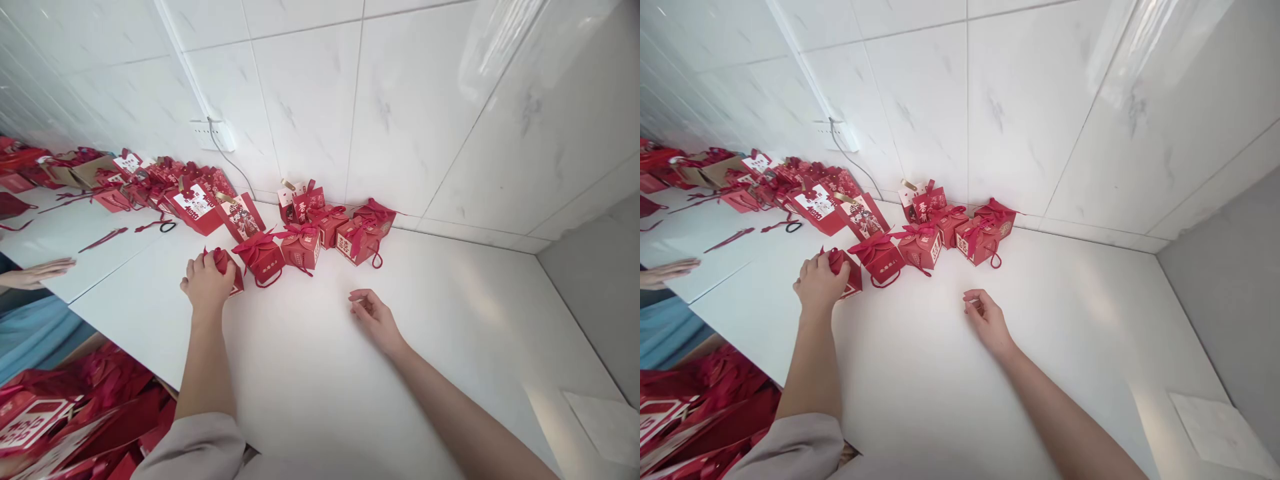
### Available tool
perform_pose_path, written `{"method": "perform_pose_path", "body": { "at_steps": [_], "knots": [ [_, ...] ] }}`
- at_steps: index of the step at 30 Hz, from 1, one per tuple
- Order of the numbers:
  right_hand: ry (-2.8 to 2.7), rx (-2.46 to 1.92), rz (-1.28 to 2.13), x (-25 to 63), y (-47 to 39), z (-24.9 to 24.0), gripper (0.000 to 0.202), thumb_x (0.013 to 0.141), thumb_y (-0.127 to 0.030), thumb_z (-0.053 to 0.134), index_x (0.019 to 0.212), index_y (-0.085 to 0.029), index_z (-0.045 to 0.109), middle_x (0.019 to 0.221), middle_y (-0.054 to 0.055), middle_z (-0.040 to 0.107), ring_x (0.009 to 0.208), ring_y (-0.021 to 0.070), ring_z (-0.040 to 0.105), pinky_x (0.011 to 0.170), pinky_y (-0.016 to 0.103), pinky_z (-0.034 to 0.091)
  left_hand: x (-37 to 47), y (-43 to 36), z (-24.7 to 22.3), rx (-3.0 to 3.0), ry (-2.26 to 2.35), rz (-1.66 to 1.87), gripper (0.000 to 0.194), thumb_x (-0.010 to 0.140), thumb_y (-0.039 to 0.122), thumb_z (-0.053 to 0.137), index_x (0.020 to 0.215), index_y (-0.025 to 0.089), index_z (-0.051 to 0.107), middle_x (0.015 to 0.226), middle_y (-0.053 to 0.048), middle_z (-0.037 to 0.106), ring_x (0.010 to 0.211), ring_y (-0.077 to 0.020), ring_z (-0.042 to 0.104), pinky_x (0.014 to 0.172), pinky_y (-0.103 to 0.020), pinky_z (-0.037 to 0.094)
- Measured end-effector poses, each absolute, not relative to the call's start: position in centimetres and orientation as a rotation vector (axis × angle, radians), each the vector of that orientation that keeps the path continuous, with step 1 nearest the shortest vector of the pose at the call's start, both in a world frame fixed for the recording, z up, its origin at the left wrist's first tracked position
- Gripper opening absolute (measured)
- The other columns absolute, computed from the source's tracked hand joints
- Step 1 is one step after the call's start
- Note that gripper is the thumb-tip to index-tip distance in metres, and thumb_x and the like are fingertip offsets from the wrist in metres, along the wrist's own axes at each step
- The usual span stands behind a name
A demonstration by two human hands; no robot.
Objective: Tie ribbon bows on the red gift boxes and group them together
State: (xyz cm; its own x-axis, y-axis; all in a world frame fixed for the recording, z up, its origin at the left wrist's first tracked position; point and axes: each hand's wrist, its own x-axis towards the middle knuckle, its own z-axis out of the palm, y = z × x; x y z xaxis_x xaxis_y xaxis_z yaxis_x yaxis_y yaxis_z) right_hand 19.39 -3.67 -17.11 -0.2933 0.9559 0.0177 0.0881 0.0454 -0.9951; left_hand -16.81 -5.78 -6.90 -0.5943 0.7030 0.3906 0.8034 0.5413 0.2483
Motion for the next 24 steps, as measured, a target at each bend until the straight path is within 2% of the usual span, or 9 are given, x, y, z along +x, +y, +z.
{"method": "perform_pose_path", "body": {
  "at_steps": [3,6,10,12,14,17,20,22,24],
  "knots": [
    [-1.584,-1.133,1.335,19.3,-4.2,-16.6,0.024,0.091,-0.041,0.053,0.107,-0.024,0.058,0.091,0.003,0.063,0.078,0.0176,0.058,0.071,0.032,0.047,-17.0,-7.5,-4.8,-1.580,-2.694,-0.378,0.072,0.080,0.056,0.057,0.139,0.017,0.046,0.141,-0.018,0.047,0.135,-0.0400,0.036,0.106,-0.057,0.036],
    [-1.629,-1.140,1.312,19.2,-4.3,-16.3,0.025,0.091,-0.041,0.052,0.108,-0.024,0.057,0.088,0.003,0.062,0.075,0.0171,0.056,0.069,0.030,0.047,-16.2,-9.6,-2.1,-2.161,-2.782,-0.473,0.079,0.076,0.061,0.062,0.145,0.029,0.040,0.146,-0.008,0.045,0.130,-0.0335,0.046,0.104,-0.044,0.044],
    [-1.624,-1.128,1.300,19.3,-4.2,-16.3,0.028,0.091,-0.044,0.052,0.110,-0.023,0.056,0.094,0.004,0.063,0.077,0.0176,0.058,0.071,0.032,0.048,-14.3,-10.1,-0.8,-2.740,-2.597,-0.994,0.071,0.080,0.049,0.067,0.144,0.035,0.040,0.145,-0.006,0.046,0.122,-0.0276,0.054,0.094,-0.036,0.051],
    [-1.589,-1.108,1.311,19.3,-4.2,-16.3,0.030,0.092,-0.045,0.050,0.112,-0.023,0.055,0.101,0.006,0.063,0.079,0.0179,0.060,0.073,0.033,0.049,-13.6,-9.0,-1.7,-2.864,-2.363,-1.442,0.060,0.086,0.050,0.059,0.140,0.028,0.046,0.125,-0.012,0.061,0.094,-0.0230,0.064,0.072,-0.032,0.055],
    [-1.543,-1.089,1.316,19.4,-4.2,-16.3,0.032,0.093,-0.047,0.049,0.113,-0.023,0.054,0.107,0.007,0.063,0.079,0.0179,0.062,0.072,0.034,0.049,-13.0,-7.6,-3.5,-2.652,-2.207,-1.855,0.052,0.092,0.052,0.048,0.134,0.021,0.052,0.098,-0.011,0.068,0.068,-0.0163,0.060,0.056,-0.027,0.048],
    [-1.487,-1.094,1.275,19.5,-4.2,-16.2,0.033,0.095,-0.048,0.047,0.115,-0.024,0.052,0.112,0.008,0.062,0.079,0.0180,0.062,0.073,0.034,0.049,-11.5,-5.8,-6.2,-2.453,-2.277,-1.770,0.044,0.091,0.049,0.053,0.123,0.019,0.059,0.112,-0.012,0.065,0.091,-0.0199,0.062,0.072,-0.029,0.051],
    [-1.439,-1.077,1.201,19.7,-4.3,-16.2,0.032,0.096,-0.047,0.045,0.118,-0.024,0.050,0.122,0.009,0.059,0.088,0.0193,0.062,0.078,0.035,0.050,-9.5,-5.1,-8.0,-2.631,-2.347,-1.560,0.052,0.087,0.048,0.061,0.131,0.023,0.052,0.135,-0.012,0.055,0.121,-0.0261,0.054,0.094,-0.036,0.048],
    [-1.412,-1.026,1.187,19.7,-4.3,-16.2,0.034,0.097,-0.047,0.044,0.124,-0.026,0.047,0.133,0.010,0.054,0.103,0.0211,0.060,0.085,0.037,0.050,-8.6,-5.1,-8.6,-2.820,-2.380,-1.526,0.067,0.085,0.049,0.063,0.143,0.025,0.039,0.134,-0.013,0.056,0.120,-0.0259,0.056,0.094,-0.036,0.049],
    [-1.380,-0.972,1.224,19.8,-4.2,-16.1,0.039,0.098,-0.047,0.042,0.132,-0.028,0.042,0.144,0.009,0.045,0.118,0.0220,0.055,0.094,0.039,0.049,-8.3,-5.1,-8.9,-2.993,-2.409,-1.607,0.075,0.089,0.055,0.054,0.150,0.024,0.024,0.113,-0.013,0.066,0.096,-0.0221,0.066,0.078,-0.032,0.053]
  ]
}}
